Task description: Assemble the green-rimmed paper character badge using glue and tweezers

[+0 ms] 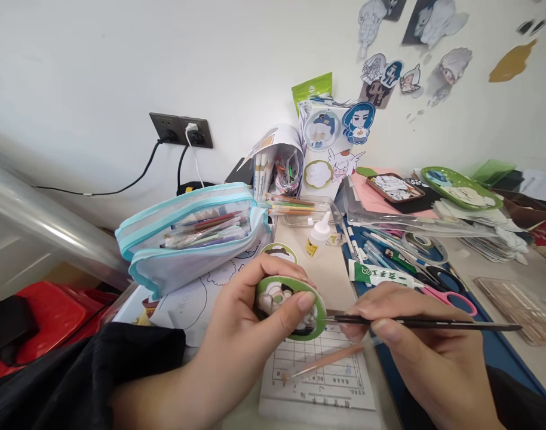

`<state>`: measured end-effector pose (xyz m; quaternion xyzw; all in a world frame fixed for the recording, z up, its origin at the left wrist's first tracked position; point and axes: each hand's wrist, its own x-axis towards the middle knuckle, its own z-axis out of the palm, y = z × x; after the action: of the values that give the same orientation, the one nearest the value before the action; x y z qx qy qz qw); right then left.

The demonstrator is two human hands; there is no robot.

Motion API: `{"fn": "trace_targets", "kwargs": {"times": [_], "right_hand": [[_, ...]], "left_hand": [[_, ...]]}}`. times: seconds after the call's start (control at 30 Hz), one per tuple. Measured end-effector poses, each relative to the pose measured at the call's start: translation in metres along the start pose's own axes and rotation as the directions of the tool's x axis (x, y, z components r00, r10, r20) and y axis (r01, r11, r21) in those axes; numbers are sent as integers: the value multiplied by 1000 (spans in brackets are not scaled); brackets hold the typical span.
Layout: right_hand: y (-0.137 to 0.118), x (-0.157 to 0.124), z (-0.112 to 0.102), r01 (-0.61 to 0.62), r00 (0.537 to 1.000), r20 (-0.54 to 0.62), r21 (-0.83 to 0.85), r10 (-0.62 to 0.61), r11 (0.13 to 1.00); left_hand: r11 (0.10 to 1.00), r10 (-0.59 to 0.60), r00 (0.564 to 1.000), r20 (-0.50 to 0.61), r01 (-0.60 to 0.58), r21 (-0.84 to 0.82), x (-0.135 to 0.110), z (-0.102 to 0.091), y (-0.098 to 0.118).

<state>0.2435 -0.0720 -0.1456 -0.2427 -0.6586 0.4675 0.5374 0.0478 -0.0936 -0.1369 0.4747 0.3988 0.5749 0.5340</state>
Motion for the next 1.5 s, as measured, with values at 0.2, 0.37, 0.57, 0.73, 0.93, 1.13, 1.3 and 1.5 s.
{"fn": "trace_targets", "kwargs": {"times": [0.2, 0.37, 0.57, 0.73, 0.93, 1.13, 1.3, 1.5], "right_hand": [[3, 2, -1, -35, 999, 2, 28, 35, 999], [3, 2, 0, -23, 1000, -19, -19, 23, 1000], [3, 2, 1, -58, 997, -50, -60, 56, 996], [3, 1, 2, -69, 996, -69, -86, 64, 994], [1, 0, 3, -88, 994, -71, -131, 79, 988], [-3, -1, 8, -62, 993, -106, -161, 45, 985], [-7, 0, 8, -44, 996, -84, -207, 27, 977], [-7, 1, 10, -16, 994, -112, -261, -14, 965]], "left_hand": [[999, -16, 999, 38, 18, -38, 0, -2, -2], [991, -71, 996, 56, 77, -107, 1, -4, -4], [978, -129, 990, 59, 137, -159, 2, -3, -6], [969, -134, 989, 62, 144, -200, 2, -2, -6], [978, -120, 993, 13, 121, -168, 1, -2, -7], [982, -113, 993, -29, 107, -156, 4, -1, -8], [986, -103, 994, -45, 96, -138, 4, -1, -10], [983, -137, 989, -53, 129, -134, 7, 0, -7]]}}
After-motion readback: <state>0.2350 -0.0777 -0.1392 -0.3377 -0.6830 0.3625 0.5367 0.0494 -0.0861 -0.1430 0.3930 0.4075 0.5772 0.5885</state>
